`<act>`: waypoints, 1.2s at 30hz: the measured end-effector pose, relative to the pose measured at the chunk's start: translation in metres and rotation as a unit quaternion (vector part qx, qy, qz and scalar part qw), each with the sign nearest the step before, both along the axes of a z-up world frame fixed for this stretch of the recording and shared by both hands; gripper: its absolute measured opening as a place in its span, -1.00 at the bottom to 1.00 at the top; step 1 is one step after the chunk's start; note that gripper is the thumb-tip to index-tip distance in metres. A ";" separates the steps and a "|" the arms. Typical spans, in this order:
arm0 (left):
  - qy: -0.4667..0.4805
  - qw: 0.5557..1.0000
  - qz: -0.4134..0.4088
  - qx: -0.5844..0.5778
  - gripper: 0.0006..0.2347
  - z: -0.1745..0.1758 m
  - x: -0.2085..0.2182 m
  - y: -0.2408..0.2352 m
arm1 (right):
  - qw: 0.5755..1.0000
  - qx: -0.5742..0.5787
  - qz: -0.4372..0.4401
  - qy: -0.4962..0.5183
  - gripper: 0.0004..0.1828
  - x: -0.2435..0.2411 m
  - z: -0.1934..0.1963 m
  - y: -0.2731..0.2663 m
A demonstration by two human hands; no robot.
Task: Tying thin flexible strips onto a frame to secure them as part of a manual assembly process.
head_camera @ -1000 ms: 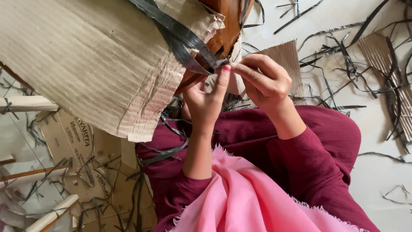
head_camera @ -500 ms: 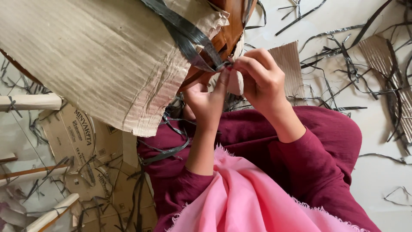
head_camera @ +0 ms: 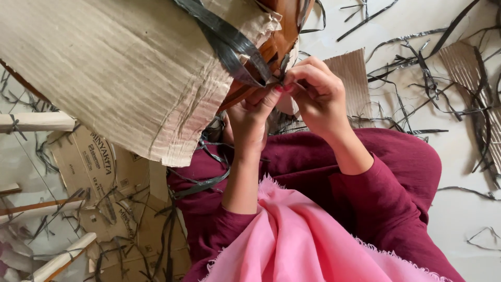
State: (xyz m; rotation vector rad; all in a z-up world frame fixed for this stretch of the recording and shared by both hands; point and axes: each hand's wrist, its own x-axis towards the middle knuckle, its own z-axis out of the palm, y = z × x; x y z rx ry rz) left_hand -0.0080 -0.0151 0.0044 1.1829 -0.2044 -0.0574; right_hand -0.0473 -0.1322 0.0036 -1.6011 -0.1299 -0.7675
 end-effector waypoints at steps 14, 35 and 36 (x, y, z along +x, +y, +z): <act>-0.043 0.996 0.004 0.075 -0.90 -0.016 0.004 0.004 | 0.996 -0.073 -0.040 -0.032 -0.85 0.000 0.001 -0.001; -0.086 0.995 0.001 0.053 -0.85 -0.056 0.009 0.011 | 0.975 -0.165 -0.093 -0.113 -0.90 0.014 -0.017 0.002; -0.087 0.995 0.001 0.052 -0.85 -0.044 0.007 0.011 | 0.975 -0.165 -0.093 -0.114 -0.90 0.014 -0.017 0.003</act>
